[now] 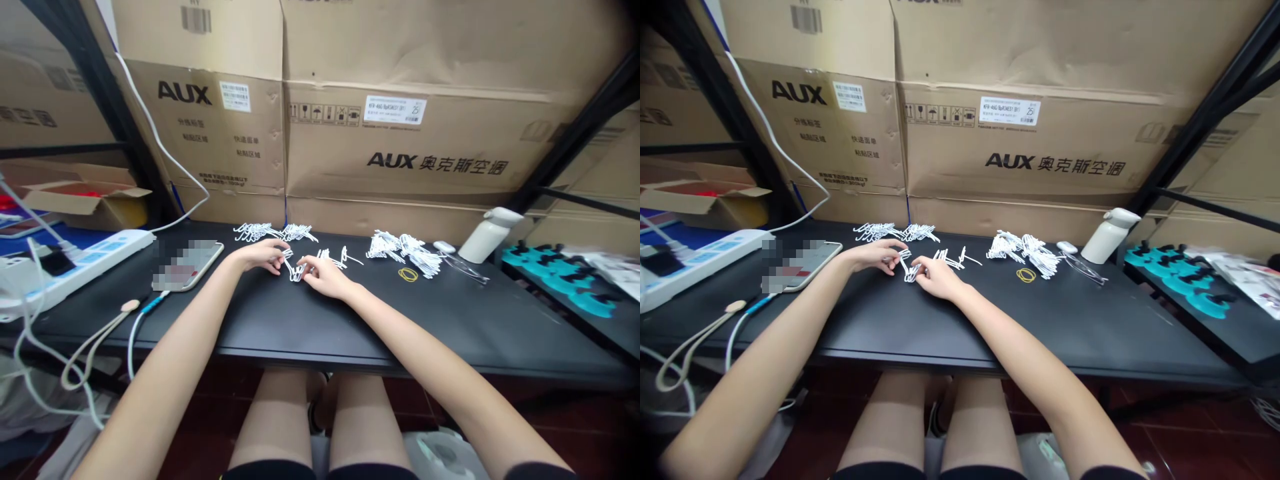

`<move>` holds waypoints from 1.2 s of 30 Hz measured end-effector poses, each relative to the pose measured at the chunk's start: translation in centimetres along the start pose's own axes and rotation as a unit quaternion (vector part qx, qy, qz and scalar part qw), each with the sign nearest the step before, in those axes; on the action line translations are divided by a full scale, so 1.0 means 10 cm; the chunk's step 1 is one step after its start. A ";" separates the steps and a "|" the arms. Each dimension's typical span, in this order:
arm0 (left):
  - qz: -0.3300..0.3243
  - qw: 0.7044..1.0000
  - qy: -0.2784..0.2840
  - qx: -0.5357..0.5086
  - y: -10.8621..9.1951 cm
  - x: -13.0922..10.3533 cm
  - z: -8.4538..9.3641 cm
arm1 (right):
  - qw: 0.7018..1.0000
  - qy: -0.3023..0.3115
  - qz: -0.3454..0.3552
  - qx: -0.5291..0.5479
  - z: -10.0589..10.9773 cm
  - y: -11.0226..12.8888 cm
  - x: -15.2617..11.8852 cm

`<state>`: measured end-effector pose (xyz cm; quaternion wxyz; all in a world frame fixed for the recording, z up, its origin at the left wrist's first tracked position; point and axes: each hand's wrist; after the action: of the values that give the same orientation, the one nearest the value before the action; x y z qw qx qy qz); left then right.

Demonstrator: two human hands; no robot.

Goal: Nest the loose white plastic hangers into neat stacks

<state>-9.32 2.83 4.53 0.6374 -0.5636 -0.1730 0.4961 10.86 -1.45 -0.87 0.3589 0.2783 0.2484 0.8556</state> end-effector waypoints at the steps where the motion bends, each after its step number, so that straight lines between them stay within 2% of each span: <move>1: 0.000 1.000 0.015 -0.010 0.01 0.00 0.00 | 1.000 0.000 -0.001 0.000 0.00 0.00 0.00; 4: -0.004 0.998 0.044 -0.046 0.02 0.01 0.02 | 1.000 -0.002 -0.003 0.001 0.00 0.00 0.00; 8: -0.015 0.995 0.038 -0.094 0.03 0.02 0.07 | 1.000 -0.001 -0.001 0.002 0.00 0.01 0.00; 14: -0.018 0.989 0.067 -0.130 0.06 0.04 0.12 | 1.000 -0.002 -0.001 -0.004 0.00 0.01 0.00; 23: 0.006 0.989 0.059 -0.135 0.03 0.08 -0.06 | 1.000 -0.003 -0.004 -0.007 0.00 0.01 0.01; 29: 0.008 0.991 0.020 -0.129 0.01 0.09 -0.14 | 1.000 -0.005 -0.005 -0.024 0.00 0.01 0.00; 32: 0.005 0.993 0.010 -0.119 0.01 0.08 -0.14 | 0.999 -0.003 0.004 -0.054 0.01 0.03 -0.01; 36: 0.002 0.996 0.025 -0.091 0.00 0.06 -0.17 | 0.989 0.009 0.026 -0.142 0.04 0.13 -0.03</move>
<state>-7.74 2.45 3.80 0.5864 -0.6318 -0.2004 0.4656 10.73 -2.41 0.14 0.3700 0.2233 0.1199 0.8938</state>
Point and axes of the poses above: each hand's wrist, its own x-axis towards the middle knuckle, its own z-axis out of the back of the hand, y = z × x, and after that the axes turned 7 degrees about y, right-handed
